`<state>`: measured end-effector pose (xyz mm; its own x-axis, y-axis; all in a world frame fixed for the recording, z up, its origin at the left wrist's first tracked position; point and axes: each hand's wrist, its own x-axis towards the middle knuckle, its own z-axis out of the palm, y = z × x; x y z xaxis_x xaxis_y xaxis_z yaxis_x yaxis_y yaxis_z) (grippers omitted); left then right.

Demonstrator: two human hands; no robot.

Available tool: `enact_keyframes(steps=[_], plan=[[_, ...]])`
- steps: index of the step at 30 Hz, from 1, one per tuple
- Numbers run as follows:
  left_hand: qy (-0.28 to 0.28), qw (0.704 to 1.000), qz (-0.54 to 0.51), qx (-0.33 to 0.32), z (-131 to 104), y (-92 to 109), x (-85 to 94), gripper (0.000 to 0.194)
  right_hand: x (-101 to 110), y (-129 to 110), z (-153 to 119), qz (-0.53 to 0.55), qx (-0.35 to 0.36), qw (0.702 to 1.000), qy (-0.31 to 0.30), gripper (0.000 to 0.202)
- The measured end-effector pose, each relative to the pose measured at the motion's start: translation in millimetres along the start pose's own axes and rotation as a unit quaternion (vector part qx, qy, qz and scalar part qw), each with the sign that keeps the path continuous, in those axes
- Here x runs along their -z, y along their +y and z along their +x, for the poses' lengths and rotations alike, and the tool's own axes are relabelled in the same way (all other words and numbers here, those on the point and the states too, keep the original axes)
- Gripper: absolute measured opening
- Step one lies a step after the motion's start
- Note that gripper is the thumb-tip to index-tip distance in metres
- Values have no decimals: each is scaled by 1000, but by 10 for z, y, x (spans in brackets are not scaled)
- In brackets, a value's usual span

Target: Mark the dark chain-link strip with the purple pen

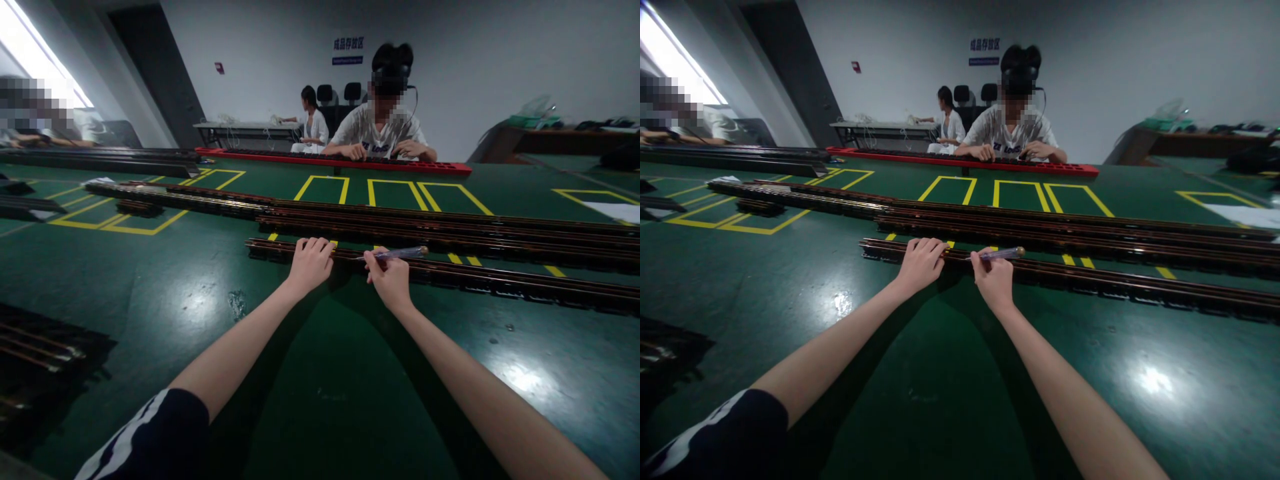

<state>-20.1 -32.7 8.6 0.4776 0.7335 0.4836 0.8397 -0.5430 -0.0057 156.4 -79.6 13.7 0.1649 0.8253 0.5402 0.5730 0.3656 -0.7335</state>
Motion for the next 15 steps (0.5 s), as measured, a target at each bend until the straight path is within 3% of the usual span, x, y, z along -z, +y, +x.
enact_keyframes(steps=[15], plan=[[7, 1000, 3, 27, 4, -9, -5, 44, -2, 14, -2, 3, -2, 1000, -11, 36]])
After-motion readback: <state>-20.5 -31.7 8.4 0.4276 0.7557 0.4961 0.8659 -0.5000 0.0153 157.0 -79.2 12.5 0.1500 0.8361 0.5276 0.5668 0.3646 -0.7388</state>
